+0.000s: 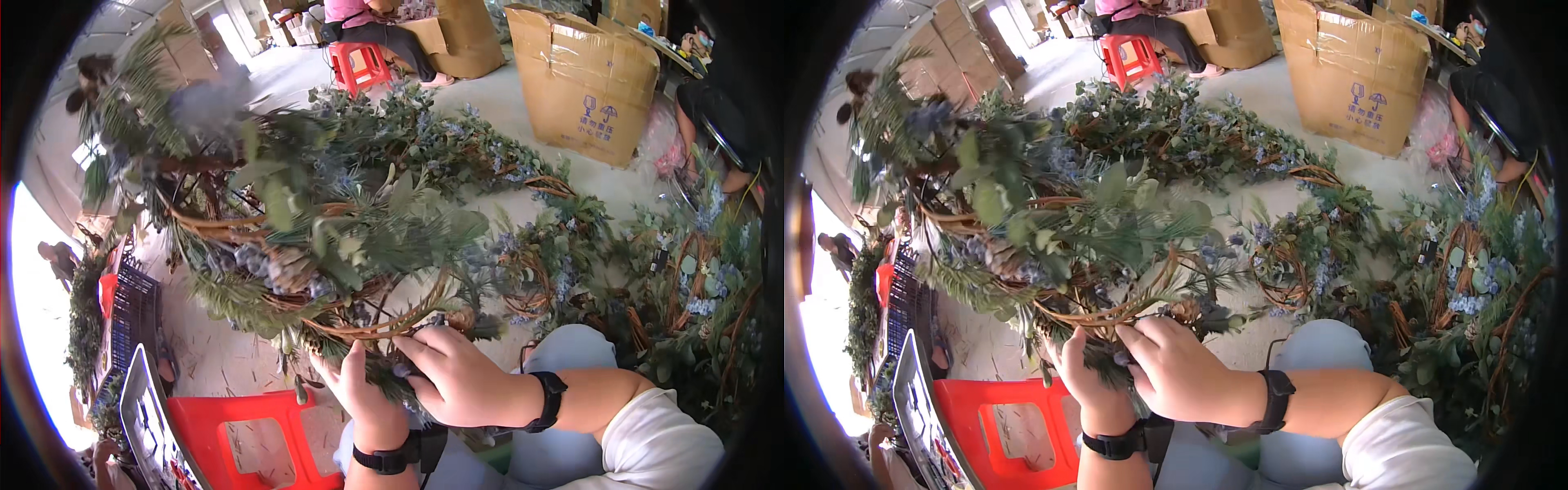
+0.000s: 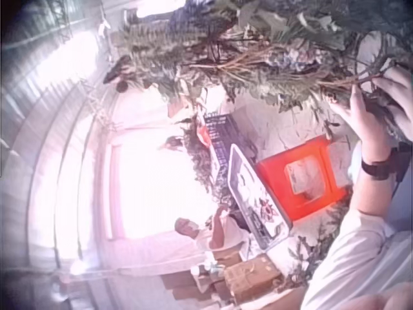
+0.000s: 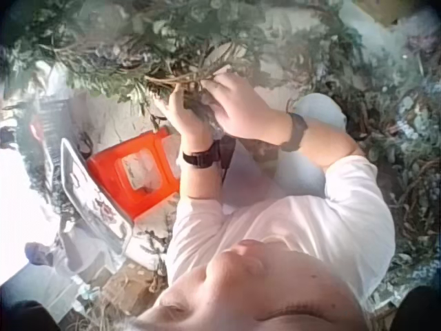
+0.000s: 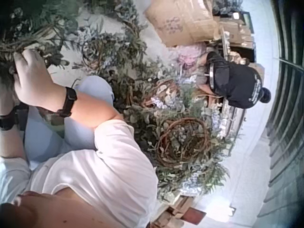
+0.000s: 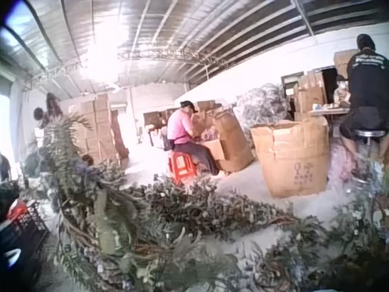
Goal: The person is assembling artificial floral wreaths by attaching leaves, berries, and pinecones to a grapevine base using wire.
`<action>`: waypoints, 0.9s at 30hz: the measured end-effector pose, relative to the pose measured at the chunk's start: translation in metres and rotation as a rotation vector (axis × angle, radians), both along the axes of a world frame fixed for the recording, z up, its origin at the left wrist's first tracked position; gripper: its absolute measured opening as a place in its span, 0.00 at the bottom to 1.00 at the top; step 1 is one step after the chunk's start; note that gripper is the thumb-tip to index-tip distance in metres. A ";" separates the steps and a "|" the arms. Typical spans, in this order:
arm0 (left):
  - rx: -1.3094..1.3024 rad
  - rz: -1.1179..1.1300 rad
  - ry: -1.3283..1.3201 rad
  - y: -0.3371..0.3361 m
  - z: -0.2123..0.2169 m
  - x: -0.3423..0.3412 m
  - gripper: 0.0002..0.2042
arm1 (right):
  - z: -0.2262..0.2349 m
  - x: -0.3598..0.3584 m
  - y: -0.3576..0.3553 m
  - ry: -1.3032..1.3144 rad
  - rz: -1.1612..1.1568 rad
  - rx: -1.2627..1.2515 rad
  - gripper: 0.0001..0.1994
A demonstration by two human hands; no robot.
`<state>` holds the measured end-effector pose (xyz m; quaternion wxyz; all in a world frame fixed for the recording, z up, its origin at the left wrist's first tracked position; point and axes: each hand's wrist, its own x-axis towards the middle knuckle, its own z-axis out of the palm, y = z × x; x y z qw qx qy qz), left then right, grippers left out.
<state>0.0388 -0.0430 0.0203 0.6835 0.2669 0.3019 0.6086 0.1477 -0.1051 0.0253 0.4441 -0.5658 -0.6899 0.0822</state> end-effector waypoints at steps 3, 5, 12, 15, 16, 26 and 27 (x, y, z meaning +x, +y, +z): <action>0.077 -0.026 0.017 0.012 -0.034 -0.019 0.23 | 0.010 -0.004 -0.001 0.085 0.093 -0.086 0.24; 0.020 -0.016 -0.099 0.011 -0.037 -0.016 0.23 | 0.005 0.002 0.004 0.080 0.089 -0.074 0.23; 0.067 0.084 -0.008 -0.003 0.001 0.009 0.32 | -0.001 0.024 0.010 0.261 0.170 -0.132 0.21; 0.118 0.079 0.045 -0.003 -0.003 0.007 0.31 | 0.003 0.032 0.012 0.478 0.243 -0.422 0.14; 0.121 0.073 0.045 -0.003 -0.002 0.008 0.31 | 0.003 0.032 0.012 0.480 0.238 -0.418 0.14; 0.242 0.122 0.192 -0.008 0.005 0.015 0.27 | 0.013 0.026 0.003 0.005 0.085 -0.257 0.18; 0.244 0.122 0.178 -0.007 0.001 0.016 0.27 | 0.012 0.029 0.005 0.000 0.085 -0.257 0.18</action>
